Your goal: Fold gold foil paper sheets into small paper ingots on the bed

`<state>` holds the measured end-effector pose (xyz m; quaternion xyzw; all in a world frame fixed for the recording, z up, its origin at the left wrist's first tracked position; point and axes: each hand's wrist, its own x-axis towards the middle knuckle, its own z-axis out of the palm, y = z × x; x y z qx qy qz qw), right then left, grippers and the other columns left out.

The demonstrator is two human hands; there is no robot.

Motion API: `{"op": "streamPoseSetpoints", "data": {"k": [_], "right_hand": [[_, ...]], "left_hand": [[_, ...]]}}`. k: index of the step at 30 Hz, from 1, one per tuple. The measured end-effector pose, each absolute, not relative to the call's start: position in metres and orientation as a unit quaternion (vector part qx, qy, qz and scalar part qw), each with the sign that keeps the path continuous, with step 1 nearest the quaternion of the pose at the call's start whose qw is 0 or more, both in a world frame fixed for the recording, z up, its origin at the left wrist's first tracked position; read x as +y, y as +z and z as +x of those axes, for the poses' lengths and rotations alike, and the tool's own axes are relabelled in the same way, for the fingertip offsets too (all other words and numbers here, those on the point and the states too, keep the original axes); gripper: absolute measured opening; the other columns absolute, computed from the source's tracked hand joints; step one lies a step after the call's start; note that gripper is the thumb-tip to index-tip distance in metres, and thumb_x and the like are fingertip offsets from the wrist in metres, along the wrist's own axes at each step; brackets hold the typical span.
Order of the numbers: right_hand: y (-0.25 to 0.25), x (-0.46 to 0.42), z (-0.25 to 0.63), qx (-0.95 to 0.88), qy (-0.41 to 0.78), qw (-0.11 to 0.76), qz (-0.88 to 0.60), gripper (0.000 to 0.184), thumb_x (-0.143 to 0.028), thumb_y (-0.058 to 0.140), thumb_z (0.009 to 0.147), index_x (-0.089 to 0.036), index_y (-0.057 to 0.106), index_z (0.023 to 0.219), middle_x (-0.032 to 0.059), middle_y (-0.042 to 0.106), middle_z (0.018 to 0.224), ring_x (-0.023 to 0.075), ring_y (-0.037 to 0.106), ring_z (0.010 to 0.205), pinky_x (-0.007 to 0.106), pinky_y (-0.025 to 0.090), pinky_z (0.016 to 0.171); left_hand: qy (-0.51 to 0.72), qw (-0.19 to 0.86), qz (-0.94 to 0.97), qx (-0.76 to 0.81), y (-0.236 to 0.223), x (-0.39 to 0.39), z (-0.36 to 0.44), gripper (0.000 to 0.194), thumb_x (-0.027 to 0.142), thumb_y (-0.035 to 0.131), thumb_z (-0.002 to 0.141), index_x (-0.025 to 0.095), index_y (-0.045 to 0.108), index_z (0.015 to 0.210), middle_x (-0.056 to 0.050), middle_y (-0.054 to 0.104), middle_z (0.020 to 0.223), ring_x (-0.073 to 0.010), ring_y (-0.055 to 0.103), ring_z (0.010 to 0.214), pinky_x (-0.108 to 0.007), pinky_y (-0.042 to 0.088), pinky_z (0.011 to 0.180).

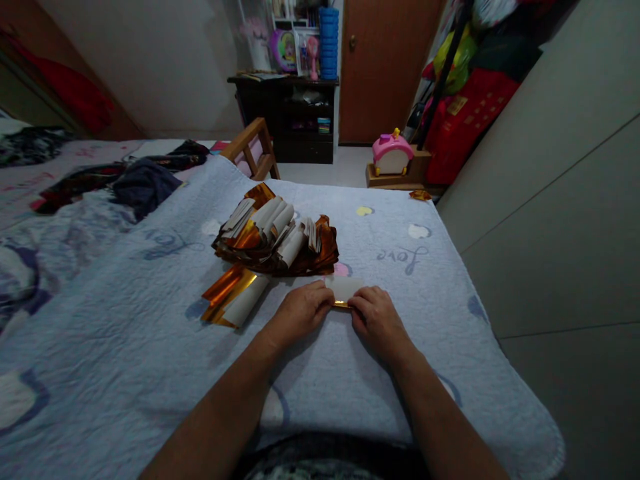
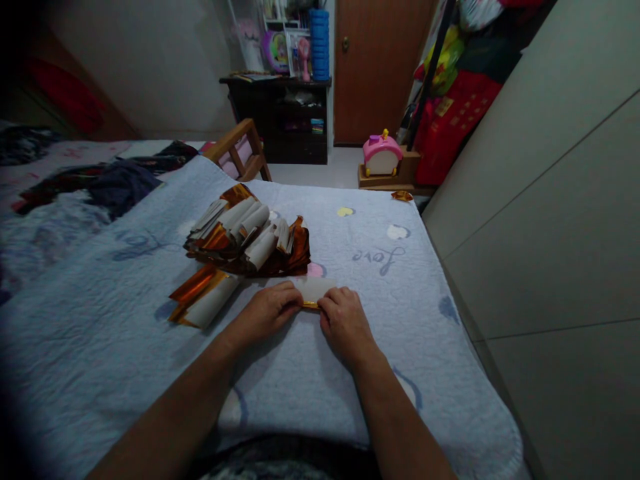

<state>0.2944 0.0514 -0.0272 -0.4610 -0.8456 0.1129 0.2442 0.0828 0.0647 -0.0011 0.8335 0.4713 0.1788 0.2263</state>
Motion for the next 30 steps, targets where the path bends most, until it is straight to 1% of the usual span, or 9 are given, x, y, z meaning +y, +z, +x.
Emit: {"op": "streamPoseSetpoints", "data": {"k": [5, 8, 10, 14, 18, 20, 24, 27, 30], "right_hand": [[-0.025, 0.051, 0.293, -0.847, 0.104, 0.251, -0.457, 0.017, -0.007, 0.059, 0.086, -0.019, 0.070, 0.086, 0.0082, 0.067, 0.092, 0.0250, 0.055, 0.089, 0.039, 0.043, 0.083], [-0.025, 0.050, 0.292, -0.845, 0.117, 0.274, -0.445, 0.017, -0.006, 0.058, 0.086, -0.019, 0.068, 0.087, 0.0078, 0.067, 0.090, 0.0245, 0.057, 0.089, 0.039, 0.044, 0.082], [-0.025, 0.050, 0.292, -0.833, 0.138, 0.304, -0.441, 0.018, -0.005, 0.059, 0.084, -0.019, 0.067, 0.092, 0.0078, 0.068, 0.091, 0.0241, 0.058, 0.088, 0.038, 0.044, 0.082], [-0.022, 0.049, 0.296, -0.781, 0.223, 0.370, -0.452, 0.028, -0.008, 0.062, 0.083, -0.020, 0.062, 0.108, 0.0077, 0.068, 0.102, 0.0233, 0.060, 0.095, 0.037, 0.047, 0.084], [-0.016, 0.049, 0.298, -0.761, 0.267, 0.388, -0.446, 0.016, -0.008, 0.061, 0.086, -0.023, 0.063, 0.091, 0.0026, 0.067, 0.089, 0.0211, 0.058, 0.088, 0.035, 0.045, 0.079], [-0.014, 0.048, 0.298, -0.760, 0.254, 0.404, -0.442, 0.017, -0.006, 0.060, 0.086, -0.023, 0.063, 0.086, 0.0015, 0.065, 0.083, 0.0206, 0.056, 0.085, 0.034, 0.043, 0.077], [-0.011, 0.044, 0.294, -0.764, 0.174, 0.438, -0.441, 0.019, -0.003, 0.060, 0.084, -0.022, 0.063, 0.086, 0.0016, 0.062, 0.083, 0.0211, 0.053, 0.087, 0.037, 0.039, 0.081], [-0.008, 0.041, 0.290, -0.771, 0.114, 0.450, -0.436, 0.019, -0.003, 0.060, 0.084, -0.021, 0.062, 0.084, 0.0019, 0.061, 0.083, 0.0211, 0.051, 0.086, 0.038, 0.037, 0.081], [-0.004, 0.038, 0.287, -0.780, 0.062, 0.453, -0.428, 0.017, -0.004, 0.060, 0.085, -0.021, 0.061, 0.085, 0.0023, 0.061, 0.083, 0.0217, 0.050, 0.087, 0.039, 0.036, 0.083]], "left_hand": [[0.164, 0.170, 0.851, 0.468, -0.004, 0.064, 0.087, 0.005, 0.015, 0.067, 0.086, 0.017, 0.070, 0.089, -0.007, 0.065, 0.092, -0.0238, 0.058, 0.091, -0.034, 0.044, 0.079], [0.172, 0.151, 0.862, 0.451, -0.007, 0.064, 0.090, 0.004, 0.021, 0.069, 0.088, 0.018, 0.071, 0.088, -0.007, 0.067, 0.089, -0.0241, 0.058, 0.088, -0.035, 0.043, 0.079], [0.185, 0.160, 0.860, 0.447, -0.008, 0.064, 0.091, 0.006, 0.021, 0.068, 0.089, 0.017, 0.071, 0.086, -0.006, 0.067, 0.084, -0.0233, 0.058, 0.085, -0.035, 0.043, 0.078], [0.228, 0.218, 0.837, 0.447, -0.003, 0.064, 0.090, 0.006, 0.015, 0.066, 0.090, 0.017, 0.071, 0.087, -0.005, 0.068, 0.083, -0.0214, 0.060, 0.085, -0.033, 0.044, 0.078], [0.251, 0.255, 0.827, 0.433, 0.000, 0.064, 0.091, 0.006, 0.014, 0.067, 0.088, 0.017, 0.070, 0.084, -0.003, 0.067, 0.080, -0.0202, 0.060, 0.084, -0.032, 0.045, 0.077], [0.274, 0.236, 0.827, 0.432, -0.001, 0.063, 0.092, 0.008, 0.012, 0.065, 0.088, 0.018, 0.071, 0.086, -0.004, 0.067, 0.085, -0.0206, 0.059, 0.089, -0.033, 0.046, 0.080], [0.333, 0.135, 0.812, 0.459, -0.003, 0.060, 0.095, 0.013, 0.012, 0.065, 0.087, 0.021, 0.073, 0.091, -0.007, 0.062, 0.101, -0.0223, 0.055, 0.096, -0.035, 0.047, 0.083], [0.354, 0.099, 0.795, 0.482, -0.004, 0.059, 0.098, 0.016, 0.011, 0.064, 0.085, 0.022, 0.072, 0.093, -0.006, 0.059, 0.098, -0.0220, 0.054, 0.093, -0.034, 0.047, 0.080], [0.359, 0.117, 0.782, 0.496, -0.005, 0.058, 0.101, 0.030, 0.007, 0.059, 0.082, 0.021, 0.068, 0.107, -0.004, 0.059, 0.094, -0.0216, 0.056, 0.092, -0.035, 0.048, 0.082]]}}
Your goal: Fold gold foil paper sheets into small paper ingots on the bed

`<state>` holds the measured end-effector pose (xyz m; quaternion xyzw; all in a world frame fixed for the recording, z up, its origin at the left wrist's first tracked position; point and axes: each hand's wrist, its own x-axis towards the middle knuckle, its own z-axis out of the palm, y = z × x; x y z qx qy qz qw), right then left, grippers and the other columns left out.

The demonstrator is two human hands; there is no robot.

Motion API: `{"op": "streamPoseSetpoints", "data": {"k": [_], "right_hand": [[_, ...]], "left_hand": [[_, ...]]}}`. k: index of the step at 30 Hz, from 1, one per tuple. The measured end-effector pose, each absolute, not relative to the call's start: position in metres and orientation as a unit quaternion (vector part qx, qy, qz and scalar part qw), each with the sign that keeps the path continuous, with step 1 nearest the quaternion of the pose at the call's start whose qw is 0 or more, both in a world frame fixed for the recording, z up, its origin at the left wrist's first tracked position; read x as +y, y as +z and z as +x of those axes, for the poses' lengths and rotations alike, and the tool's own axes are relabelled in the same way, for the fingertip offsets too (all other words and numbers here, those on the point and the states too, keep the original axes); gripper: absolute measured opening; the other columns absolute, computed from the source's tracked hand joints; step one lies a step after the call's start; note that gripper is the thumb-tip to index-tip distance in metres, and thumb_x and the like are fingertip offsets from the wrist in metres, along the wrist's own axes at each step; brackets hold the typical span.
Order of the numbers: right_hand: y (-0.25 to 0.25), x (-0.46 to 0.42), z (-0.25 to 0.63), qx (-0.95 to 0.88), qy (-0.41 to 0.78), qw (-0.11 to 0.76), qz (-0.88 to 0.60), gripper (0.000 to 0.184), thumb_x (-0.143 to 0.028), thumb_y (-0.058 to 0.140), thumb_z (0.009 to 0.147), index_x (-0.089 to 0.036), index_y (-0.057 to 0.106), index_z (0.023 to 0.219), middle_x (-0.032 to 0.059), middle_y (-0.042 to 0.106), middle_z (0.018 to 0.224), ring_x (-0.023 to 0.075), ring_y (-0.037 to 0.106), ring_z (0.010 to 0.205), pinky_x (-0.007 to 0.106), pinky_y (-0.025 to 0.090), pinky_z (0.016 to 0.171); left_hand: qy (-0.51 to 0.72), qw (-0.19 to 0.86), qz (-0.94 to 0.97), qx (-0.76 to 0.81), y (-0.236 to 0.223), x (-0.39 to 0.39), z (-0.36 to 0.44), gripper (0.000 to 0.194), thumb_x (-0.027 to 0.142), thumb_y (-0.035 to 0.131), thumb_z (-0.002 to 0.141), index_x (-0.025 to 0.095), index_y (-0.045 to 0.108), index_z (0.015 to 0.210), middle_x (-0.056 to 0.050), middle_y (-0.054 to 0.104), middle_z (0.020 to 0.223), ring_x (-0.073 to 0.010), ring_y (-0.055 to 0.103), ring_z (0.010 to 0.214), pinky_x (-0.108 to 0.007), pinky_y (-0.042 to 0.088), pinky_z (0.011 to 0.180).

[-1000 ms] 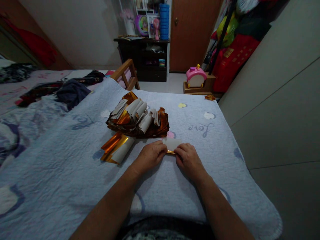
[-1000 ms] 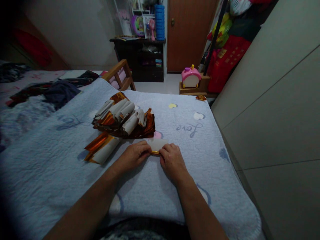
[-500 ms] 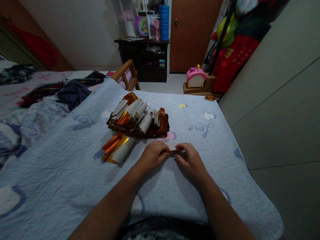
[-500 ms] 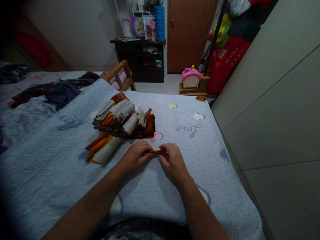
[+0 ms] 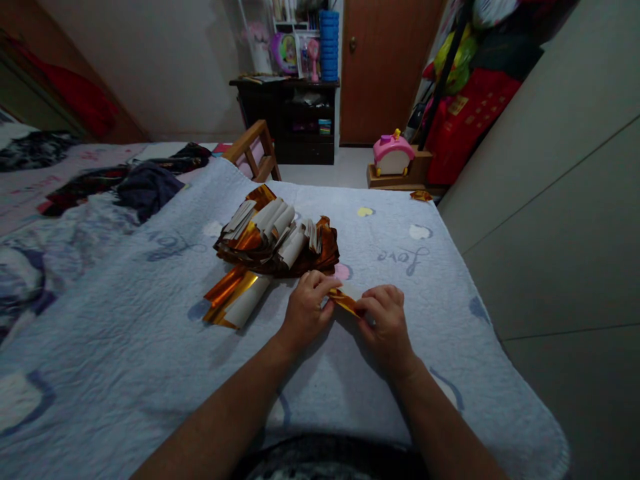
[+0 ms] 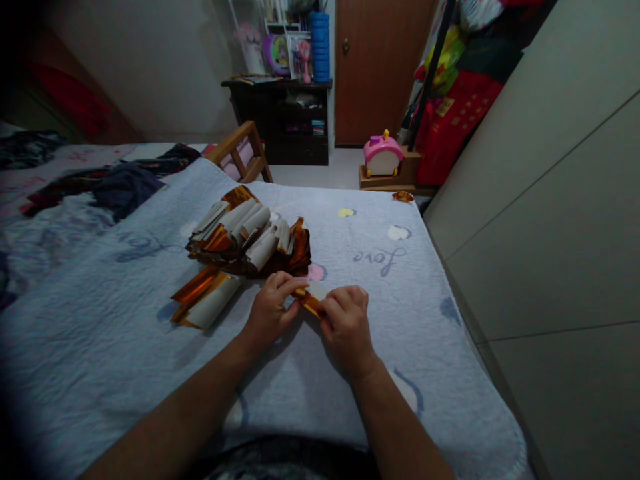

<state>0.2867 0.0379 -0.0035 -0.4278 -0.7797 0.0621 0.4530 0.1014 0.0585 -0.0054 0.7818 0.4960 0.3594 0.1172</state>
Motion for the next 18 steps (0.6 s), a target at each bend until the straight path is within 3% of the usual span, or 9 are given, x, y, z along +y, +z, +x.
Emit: {"op": "streamPoseSetpoints", "data": {"k": [5, 8, 11, 14, 18], "right_hand": [[0.000, 0.035, 0.286, -0.772, -0.014, 0.466, -0.433, 0.012, -0.013, 0.061, 0.091, -0.022, 0.058, 0.084, 0.0024, 0.060, 0.081, 0.0222, 0.049, 0.086, 0.041, 0.036, 0.085], [-0.002, 0.034, 0.286, -0.774, -0.035, 0.438, -0.456, 0.014, -0.015, 0.059, 0.093, -0.023, 0.056, 0.081, 0.0027, 0.059, 0.081, 0.0228, 0.048, 0.086, 0.042, 0.036, 0.086], [-0.006, 0.035, 0.283, -0.806, 0.000, 0.338, -0.485, 0.014, -0.018, 0.060, 0.094, -0.023, 0.058, 0.081, 0.0040, 0.060, 0.082, 0.0238, 0.048, 0.087, 0.041, 0.035, 0.086], [-0.010, 0.037, 0.280, -0.839, 0.049, 0.251, -0.480, 0.008, -0.018, 0.061, 0.093, -0.022, 0.062, 0.086, 0.0061, 0.063, 0.086, 0.0248, 0.048, 0.089, 0.040, 0.035, 0.083], [-0.015, 0.039, 0.281, -0.849, 0.104, 0.207, -0.474, 0.006, -0.015, 0.063, 0.091, -0.020, 0.065, 0.093, 0.0067, 0.065, 0.090, 0.0247, 0.049, 0.090, 0.039, 0.034, 0.082]], "left_hand": [[0.409, 0.154, 0.719, 0.540, -0.002, 0.057, 0.104, 0.046, 0.007, 0.055, 0.083, 0.020, 0.054, 0.127, -0.005, 0.058, 0.106, -0.0191, 0.057, 0.092, -0.033, 0.050, 0.082], [0.423, 0.160, 0.721, 0.526, 0.003, 0.055, 0.103, 0.036, 0.007, 0.050, 0.086, 0.020, 0.058, 0.119, -0.006, 0.060, 0.107, -0.0198, 0.058, 0.096, -0.034, 0.050, 0.085], [0.417, 0.174, 0.756, 0.474, 0.006, 0.054, 0.102, 0.026, 0.009, 0.048, 0.089, 0.020, 0.064, 0.107, -0.007, 0.065, 0.106, -0.0223, 0.058, 0.102, -0.038, 0.049, 0.091], [0.387, 0.209, 0.786, 0.434, 0.003, 0.055, 0.102, 0.027, 0.007, 0.048, 0.087, 0.020, 0.066, 0.101, -0.007, 0.069, 0.104, -0.0236, 0.060, 0.103, -0.040, 0.048, 0.094], [0.300, 0.264, 0.803, 0.442, -0.006, 0.057, 0.102, 0.026, 0.005, 0.048, 0.084, 0.020, 0.067, 0.096, -0.006, 0.071, 0.093, -0.0222, 0.064, 0.093, -0.037, 0.051, 0.088]]}}
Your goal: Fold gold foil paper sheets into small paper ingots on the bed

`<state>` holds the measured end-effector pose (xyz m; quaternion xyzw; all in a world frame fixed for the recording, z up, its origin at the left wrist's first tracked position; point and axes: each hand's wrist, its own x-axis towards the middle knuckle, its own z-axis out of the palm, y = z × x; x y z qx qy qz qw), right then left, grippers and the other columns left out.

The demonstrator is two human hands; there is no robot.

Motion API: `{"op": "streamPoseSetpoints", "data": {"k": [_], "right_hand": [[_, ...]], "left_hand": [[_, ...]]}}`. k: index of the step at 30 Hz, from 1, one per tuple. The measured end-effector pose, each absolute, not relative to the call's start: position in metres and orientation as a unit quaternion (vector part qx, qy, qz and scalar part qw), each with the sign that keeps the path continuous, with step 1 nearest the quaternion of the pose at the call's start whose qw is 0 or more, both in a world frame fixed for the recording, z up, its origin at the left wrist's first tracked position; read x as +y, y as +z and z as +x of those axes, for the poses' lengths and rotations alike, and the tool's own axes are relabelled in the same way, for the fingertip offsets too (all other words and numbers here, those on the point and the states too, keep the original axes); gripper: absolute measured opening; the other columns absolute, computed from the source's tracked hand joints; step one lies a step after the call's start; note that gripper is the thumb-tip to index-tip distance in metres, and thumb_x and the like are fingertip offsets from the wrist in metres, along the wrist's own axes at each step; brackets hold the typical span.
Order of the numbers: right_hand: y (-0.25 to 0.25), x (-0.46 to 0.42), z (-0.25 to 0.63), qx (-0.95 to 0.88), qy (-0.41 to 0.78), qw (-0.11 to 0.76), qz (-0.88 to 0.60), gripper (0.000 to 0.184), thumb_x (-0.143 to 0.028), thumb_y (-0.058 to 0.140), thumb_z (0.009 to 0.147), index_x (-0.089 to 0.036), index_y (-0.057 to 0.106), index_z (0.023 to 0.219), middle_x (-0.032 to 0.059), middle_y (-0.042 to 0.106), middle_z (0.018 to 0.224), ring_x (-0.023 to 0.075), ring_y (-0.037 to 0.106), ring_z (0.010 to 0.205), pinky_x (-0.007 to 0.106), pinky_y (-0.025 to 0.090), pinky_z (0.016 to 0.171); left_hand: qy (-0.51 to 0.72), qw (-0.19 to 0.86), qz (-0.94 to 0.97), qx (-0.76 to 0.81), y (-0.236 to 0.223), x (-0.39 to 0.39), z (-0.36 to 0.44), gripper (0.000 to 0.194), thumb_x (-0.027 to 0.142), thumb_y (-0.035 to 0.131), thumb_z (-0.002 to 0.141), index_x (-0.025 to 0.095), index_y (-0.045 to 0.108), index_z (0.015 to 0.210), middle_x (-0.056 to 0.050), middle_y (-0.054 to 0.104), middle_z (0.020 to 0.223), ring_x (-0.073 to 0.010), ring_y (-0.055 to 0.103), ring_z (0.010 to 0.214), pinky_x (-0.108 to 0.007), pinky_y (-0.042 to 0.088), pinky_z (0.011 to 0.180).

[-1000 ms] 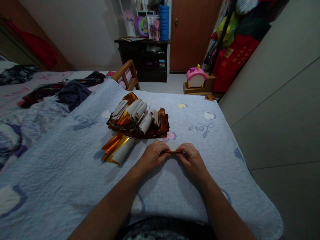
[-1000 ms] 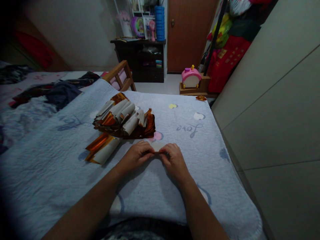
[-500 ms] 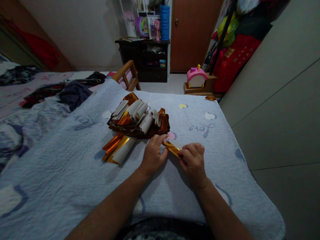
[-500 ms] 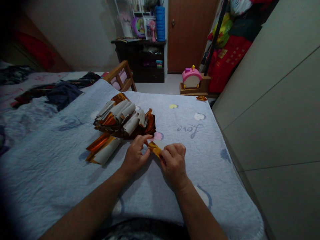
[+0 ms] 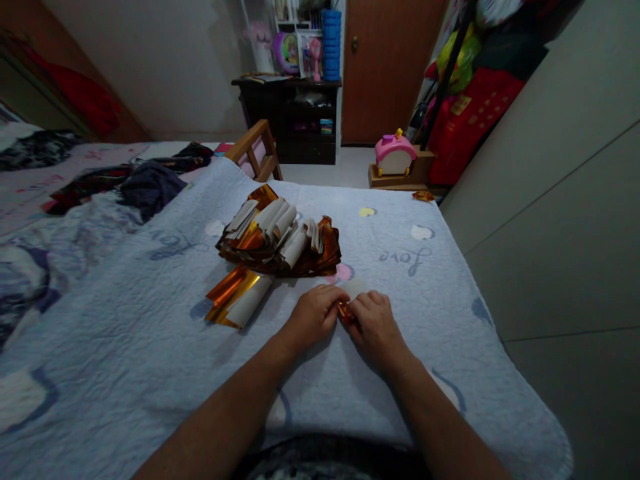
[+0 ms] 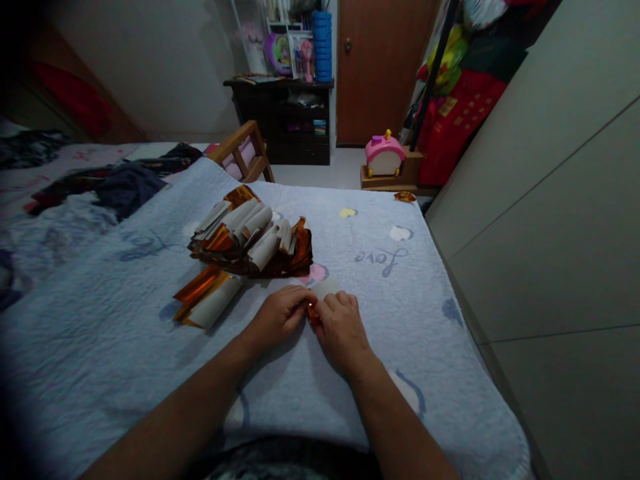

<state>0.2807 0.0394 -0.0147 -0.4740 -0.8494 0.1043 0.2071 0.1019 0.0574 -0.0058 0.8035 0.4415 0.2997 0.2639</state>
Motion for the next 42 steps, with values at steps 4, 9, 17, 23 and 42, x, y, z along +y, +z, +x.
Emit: {"op": "streamPoseSetpoints", "data": {"k": [4, 9, 17, 23, 42], "right_hand": [[-0.017, 0.040, 0.287, -0.846, 0.146, 0.202, -0.472, 0.012, -0.010, 0.063, 0.087, -0.020, 0.066, 0.094, 0.0057, 0.065, 0.094, 0.0241, 0.050, 0.093, 0.039, 0.034, 0.083], [-0.020, 0.041, 0.292, -0.839, 0.179, 0.211, -0.469, 0.014, -0.011, 0.066, 0.084, -0.021, 0.068, 0.094, 0.0046, 0.065, 0.094, 0.0237, 0.050, 0.094, 0.038, 0.034, 0.083], [-0.021, 0.041, 0.293, -0.837, 0.191, 0.214, -0.465, 0.007, -0.015, 0.070, 0.085, -0.021, 0.067, 0.088, 0.0036, 0.063, 0.092, 0.0228, 0.049, 0.091, 0.037, 0.033, 0.081], [-0.018, 0.041, 0.294, -0.837, 0.197, 0.216, -0.463, 0.006, -0.017, 0.067, 0.089, -0.020, 0.065, 0.085, 0.0033, 0.062, 0.089, 0.0224, 0.049, 0.091, 0.037, 0.033, 0.080], [-0.023, 0.039, 0.291, -0.799, 0.192, 0.255, -0.510, 0.011, -0.013, 0.065, 0.090, -0.021, 0.067, 0.081, 0.0062, 0.060, 0.096, 0.0241, 0.049, 0.094, 0.040, 0.039, 0.082]], "left_hand": [[0.259, 0.271, 0.811, 0.449, -0.009, 0.059, 0.101, 0.023, 0.006, 0.050, 0.086, 0.019, 0.067, 0.095, -0.006, 0.070, 0.091, -0.0214, 0.063, 0.091, -0.035, 0.050, 0.084], [0.233, 0.281, 0.830, 0.421, -0.008, 0.061, 0.099, 0.019, 0.004, 0.056, 0.083, 0.019, 0.067, 0.085, -0.005, 0.068, 0.094, -0.0221, 0.060, 0.097, -0.035, 0.048, 0.089], [0.211, 0.263, 0.852, 0.401, -0.010, 0.062, 0.098, 0.022, 0.004, 0.054, 0.083, 0.020, 0.069, 0.087, -0.006, 0.064, 0.098, -0.0229, 0.056, 0.100, -0.036, 0.046, 0.092], [0.189, 0.265, 0.860, 0.393, -0.003, 0.060, 0.096, 0.026, 0.002, 0.055, 0.071, 0.019, 0.064, 0.089, -0.006, 0.060, 0.101, -0.0243, 0.053, 0.102, -0.038, 0.045, 0.094], [0.204, 0.271, 0.842, 0.419, -0.007, 0.062, 0.095, 0.006, 0.015, 0.064, 0.090, 0.018, 0.067, 0.086, -0.006, 0.061, 0.099, -0.0228, 0.055, 0.100, -0.037, 0.046, 0.090]]}}
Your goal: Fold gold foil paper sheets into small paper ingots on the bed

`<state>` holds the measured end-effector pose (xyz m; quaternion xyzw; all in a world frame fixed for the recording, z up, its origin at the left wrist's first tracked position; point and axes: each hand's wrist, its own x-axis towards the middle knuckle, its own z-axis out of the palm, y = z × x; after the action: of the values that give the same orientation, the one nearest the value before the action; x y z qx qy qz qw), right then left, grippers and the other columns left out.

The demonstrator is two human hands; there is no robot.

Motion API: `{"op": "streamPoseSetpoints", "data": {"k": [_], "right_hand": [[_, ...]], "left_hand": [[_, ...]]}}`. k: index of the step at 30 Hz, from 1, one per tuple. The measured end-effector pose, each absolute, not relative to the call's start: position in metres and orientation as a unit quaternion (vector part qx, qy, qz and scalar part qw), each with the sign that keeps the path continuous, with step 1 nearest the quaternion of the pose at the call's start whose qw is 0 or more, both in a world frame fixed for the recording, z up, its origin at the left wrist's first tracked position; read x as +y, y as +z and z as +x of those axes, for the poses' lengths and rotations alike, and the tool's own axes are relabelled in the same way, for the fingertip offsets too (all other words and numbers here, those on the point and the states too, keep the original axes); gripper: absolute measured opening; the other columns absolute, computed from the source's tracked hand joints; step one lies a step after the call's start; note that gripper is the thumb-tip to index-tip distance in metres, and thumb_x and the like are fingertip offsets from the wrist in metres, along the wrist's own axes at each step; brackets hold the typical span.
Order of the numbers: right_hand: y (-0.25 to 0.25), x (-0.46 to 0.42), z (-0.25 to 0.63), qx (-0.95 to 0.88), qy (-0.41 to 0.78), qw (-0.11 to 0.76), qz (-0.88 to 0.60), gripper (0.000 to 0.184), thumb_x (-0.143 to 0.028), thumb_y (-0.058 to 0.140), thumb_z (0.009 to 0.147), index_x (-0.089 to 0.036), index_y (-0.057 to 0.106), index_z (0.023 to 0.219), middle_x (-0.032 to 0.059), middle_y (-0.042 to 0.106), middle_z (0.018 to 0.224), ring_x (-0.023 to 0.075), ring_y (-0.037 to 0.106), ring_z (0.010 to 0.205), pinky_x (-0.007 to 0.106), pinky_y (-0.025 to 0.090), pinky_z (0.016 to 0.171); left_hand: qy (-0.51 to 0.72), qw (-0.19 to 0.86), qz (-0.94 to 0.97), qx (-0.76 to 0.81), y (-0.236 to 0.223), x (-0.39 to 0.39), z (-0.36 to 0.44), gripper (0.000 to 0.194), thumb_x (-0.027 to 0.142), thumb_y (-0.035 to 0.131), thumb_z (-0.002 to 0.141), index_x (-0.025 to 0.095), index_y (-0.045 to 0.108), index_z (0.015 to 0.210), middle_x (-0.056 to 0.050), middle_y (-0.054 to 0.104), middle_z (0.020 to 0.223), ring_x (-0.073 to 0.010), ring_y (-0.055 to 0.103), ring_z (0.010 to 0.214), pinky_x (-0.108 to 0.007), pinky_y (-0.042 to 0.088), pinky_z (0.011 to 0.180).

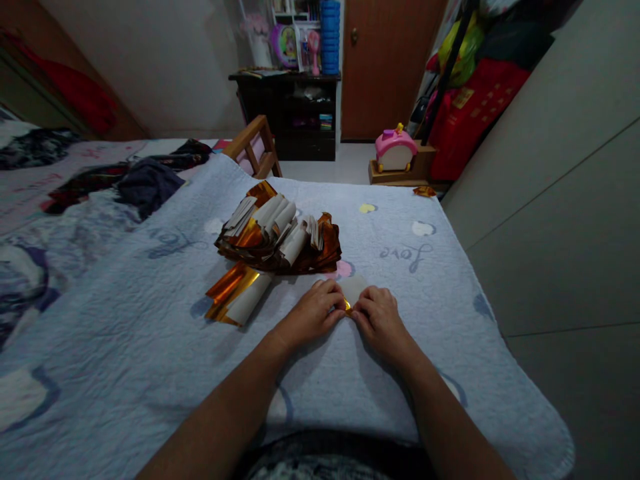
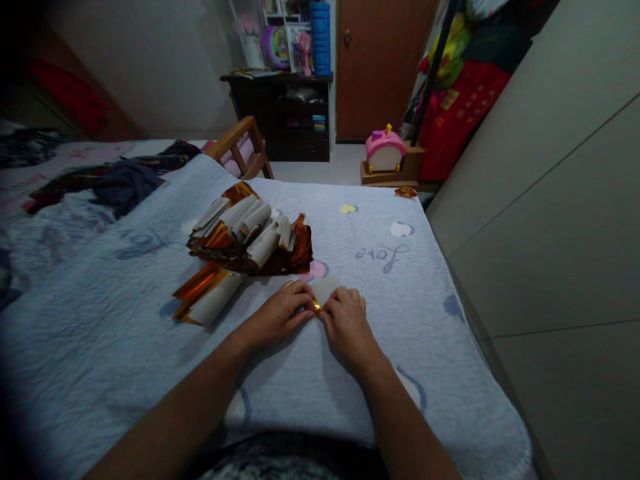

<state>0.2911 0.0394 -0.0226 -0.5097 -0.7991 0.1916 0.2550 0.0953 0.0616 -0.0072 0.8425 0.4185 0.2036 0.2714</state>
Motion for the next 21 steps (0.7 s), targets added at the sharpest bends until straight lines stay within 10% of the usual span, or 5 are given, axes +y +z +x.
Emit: {"op": "streamPoseSetpoints", "data": {"k": [21], "right_hand": [[-0.0220, 0.0379, 0.2842, -0.770, 0.160, 0.229, -0.574, 0.009, -0.017, 0.067, 0.086, -0.020, 0.064, 0.078, 0.0079, 0.059, 0.097, 0.0263, 0.049, 0.096, 0.041, 0.039, 0.084]], "left_hand": [[0.182, 0.259, 0.827, 0.465, -0.0052, 0.0600, 0.1017, 0.010, 0.018, 0.063, 0.091, 0.017, 0.062, 0.081, -0.006, 0.057, 0.099, -0.0237, 0.051, 0.099, -0.040, 0.045, 0.092]]}}
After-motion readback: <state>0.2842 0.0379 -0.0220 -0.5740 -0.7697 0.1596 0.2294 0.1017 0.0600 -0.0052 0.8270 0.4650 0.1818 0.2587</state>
